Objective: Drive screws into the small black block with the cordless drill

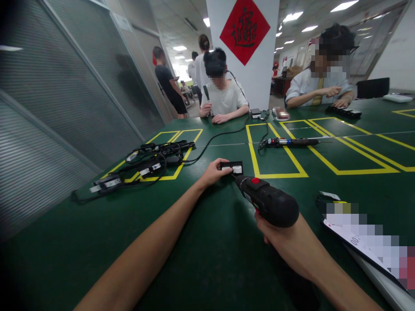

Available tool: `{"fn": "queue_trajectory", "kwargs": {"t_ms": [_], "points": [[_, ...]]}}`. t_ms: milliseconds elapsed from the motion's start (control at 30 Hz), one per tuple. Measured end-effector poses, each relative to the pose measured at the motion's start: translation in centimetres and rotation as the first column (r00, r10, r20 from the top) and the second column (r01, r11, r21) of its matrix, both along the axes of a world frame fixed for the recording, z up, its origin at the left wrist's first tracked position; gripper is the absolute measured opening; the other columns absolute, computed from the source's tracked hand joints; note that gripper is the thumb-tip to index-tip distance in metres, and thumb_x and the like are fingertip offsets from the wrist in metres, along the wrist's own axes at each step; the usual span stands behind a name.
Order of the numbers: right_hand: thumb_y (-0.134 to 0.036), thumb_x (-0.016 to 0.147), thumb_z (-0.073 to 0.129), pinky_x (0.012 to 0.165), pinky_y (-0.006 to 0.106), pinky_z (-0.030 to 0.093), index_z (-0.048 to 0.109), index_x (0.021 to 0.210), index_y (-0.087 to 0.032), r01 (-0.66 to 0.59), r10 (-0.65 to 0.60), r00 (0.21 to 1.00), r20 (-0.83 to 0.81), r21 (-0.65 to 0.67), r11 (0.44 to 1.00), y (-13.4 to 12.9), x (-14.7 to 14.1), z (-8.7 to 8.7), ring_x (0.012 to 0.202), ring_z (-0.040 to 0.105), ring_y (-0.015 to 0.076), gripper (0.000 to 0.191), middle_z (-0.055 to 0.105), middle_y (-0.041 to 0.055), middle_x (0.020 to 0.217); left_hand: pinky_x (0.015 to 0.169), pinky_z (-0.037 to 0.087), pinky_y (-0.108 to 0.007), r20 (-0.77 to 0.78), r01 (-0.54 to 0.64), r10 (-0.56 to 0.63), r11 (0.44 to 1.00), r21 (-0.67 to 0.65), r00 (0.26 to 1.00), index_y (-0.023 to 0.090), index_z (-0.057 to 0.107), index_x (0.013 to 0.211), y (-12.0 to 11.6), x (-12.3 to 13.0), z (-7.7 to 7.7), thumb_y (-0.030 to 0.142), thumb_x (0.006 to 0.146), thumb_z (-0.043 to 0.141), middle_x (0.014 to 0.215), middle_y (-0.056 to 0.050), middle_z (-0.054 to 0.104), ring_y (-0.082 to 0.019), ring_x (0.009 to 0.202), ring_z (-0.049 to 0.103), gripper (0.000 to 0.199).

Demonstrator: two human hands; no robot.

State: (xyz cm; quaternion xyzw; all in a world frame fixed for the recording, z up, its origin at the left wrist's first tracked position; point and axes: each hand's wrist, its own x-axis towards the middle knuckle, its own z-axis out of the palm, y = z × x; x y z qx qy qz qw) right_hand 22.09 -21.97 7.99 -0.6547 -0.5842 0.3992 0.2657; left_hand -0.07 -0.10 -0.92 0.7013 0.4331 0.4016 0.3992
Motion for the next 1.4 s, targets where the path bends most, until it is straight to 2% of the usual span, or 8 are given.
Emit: {"fn": "queue_trajectory", "kwargs": {"t_ms": [233, 433, 567, 733, 1200, 1400], "points": [[-0.046, 0.083, 0.052, 0.053, 0.032, 0.048, 0.06, 0.095, -0.022, 0.003, -0.003, 1.0, 0.023, 0.003, 1.0, 0.0, -0.1, 0.3, 0.062, 0.064, 0.0209, 0.029, 0.065, 0.0021, 0.066, 0.065, 0.046, -0.022, -0.026, -0.015, 0.015, 1.0, 0.011, 1.0, 0.012, 0.058, 0.109, -0.2, 0.1, 0.4, 0.038, 0.068, 0.072, 0.091, -0.005, 0.065, -0.012, 0.073, 0.058, 0.051], [-0.046, 0.083, 0.051, 0.057, 0.033, 0.049, 0.062, 0.085, -0.022, -0.013, 0.012, 0.999, 0.04, 0.018, 1.0, 0.1, -0.2, 0.4, 0.063, 0.064, 0.0207, 0.027, 0.065, 0.0028, 0.066, 0.065, 0.045, -0.022, -0.027, -0.007, 0.008, 1.0, 0.026, 1.0, 0.013, 0.058, 0.108, 0.1, 0.0, 0.1, 0.039, 0.068, 0.071, 0.091, -0.005, 0.065, -0.011, 0.073, 0.058, 0.049], [-0.043, 0.083, 0.051, 0.058, 0.033, 0.048, 0.062, 0.087, -0.022, -0.021, 0.02, 0.999, 0.03, 0.033, 0.999, 0.0, -0.1, 0.4, 0.062, 0.062, 0.0199, 0.025, 0.064, 0.0017, 0.064, 0.063, 0.044, -0.022, -0.022, 0.003, -0.002, 1.0, 0.014, 1.0, 0.013, 0.058, 0.108, 0.1, 0.0, 0.0, 0.04, 0.068, 0.071, 0.088, -0.004, 0.065, -0.011, 0.071, 0.057, 0.05], [-0.044, 0.084, 0.05, 0.051, 0.031, 0.046, 0.061, 0.093, -0.021, -0.003, 0.003, 1.0, 0.025, 0.005, 1.0, -0.1, -0.1, 0.5, 0.057, 0.06, 0.0184, 0.028, 0.064, 0.0013, 0.064, 0.064, 0.044, -0.022, 0.001, 0.007, -0.007, 1.0, 0.0, 1.0, 0.013, 0.057, 0.108, 0.0, 0.0, 0.1, 0.041, 0.067, 0.072, 0.089, -0.004, 0.064, -0.011, 0.072, 0.058, 0.051], [-0.046, 0.084, 0.05, 0.056, 0.032, 0.047, 0.065, 0.082, -0.021, -0.018, 0.018, 0.999, 0.032, -0.005, 1.0, -0.3, -0.2, 0.9, 0.063, 0.062, 0.0199, 0.029, 0.065, 0.0025, 0.064, 0.067, 0.046, -0.023, -0.007, 0.003, -0.003, 1.0, 0.018, 1.0, 0.013, 0.058, 0.108, 0.2, -0.1, -0.2, 0.041, 0.068, 0.072, 0.091, -0.005, 0.065, -0.012, 0.074, 0.059, 0.051], [-0.045, 0.08, 0.056, 0.05, 0.028, 0.046, 0.067, 0.087, -0.022, 0.052, -0.051, 0.998, 0.029, -0.031, 0.998, -0.2, -0.5, 1.0, 0.054, 0.058, 0.0175, 0.027, 0.062, -0.0003, 0.056, 0.062, 0.044, -0.021, 0.0, 0.006, -0.006, 1.0, 0.014, 1.0, 0.014, 0.058, 0.108, 0.2, -0.1, -0.2, 0.042, 0.067, 0.072, 0.086, -0.003, 0.064, -0.011, 0.07, 0.056, 0.051]]}}
